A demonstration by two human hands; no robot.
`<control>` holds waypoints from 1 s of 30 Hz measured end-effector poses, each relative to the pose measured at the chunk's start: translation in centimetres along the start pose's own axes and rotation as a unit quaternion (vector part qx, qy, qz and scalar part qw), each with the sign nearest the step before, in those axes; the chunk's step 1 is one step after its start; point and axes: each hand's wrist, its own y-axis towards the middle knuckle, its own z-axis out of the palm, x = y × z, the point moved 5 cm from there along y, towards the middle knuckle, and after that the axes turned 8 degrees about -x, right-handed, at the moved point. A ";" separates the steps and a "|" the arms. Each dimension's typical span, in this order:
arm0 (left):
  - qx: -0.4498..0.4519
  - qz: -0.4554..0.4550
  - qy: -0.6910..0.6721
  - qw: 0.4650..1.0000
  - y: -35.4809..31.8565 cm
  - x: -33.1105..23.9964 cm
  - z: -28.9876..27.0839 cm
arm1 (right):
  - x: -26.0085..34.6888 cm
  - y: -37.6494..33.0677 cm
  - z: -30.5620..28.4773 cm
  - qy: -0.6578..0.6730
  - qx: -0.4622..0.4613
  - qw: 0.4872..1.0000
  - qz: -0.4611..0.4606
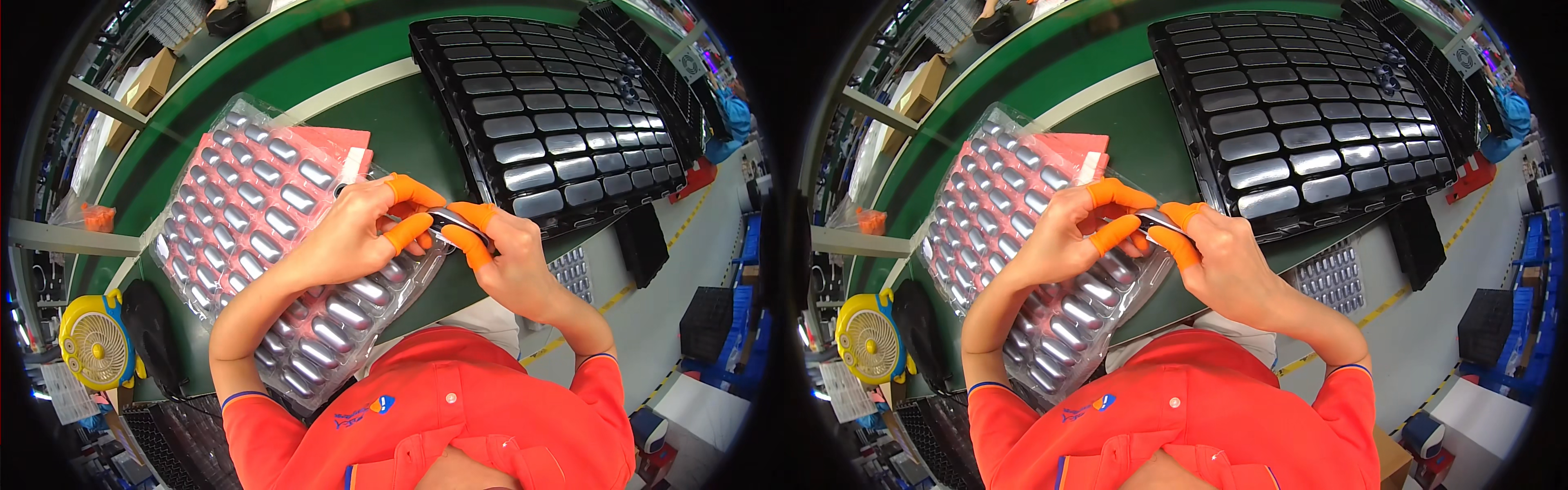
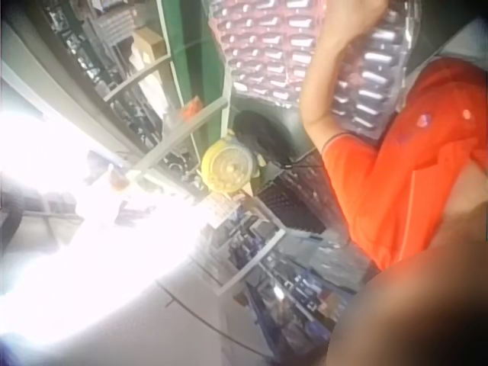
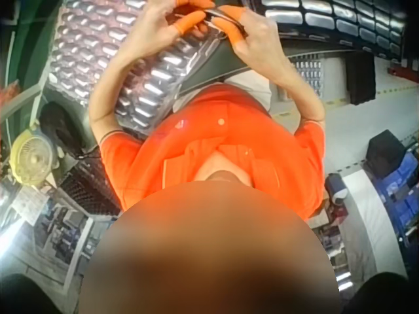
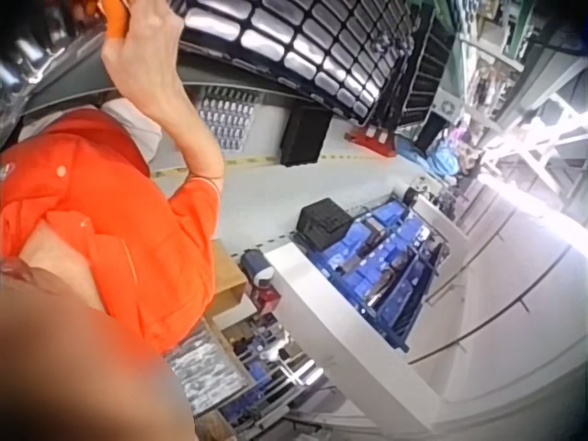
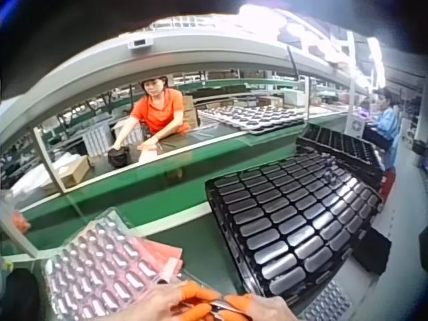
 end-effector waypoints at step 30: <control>0.042 -0.085 -0.242 0.966 0.1 0.5 0.1 | -0.5 0.6 -0.5 0.216 0.039 0.943 0.250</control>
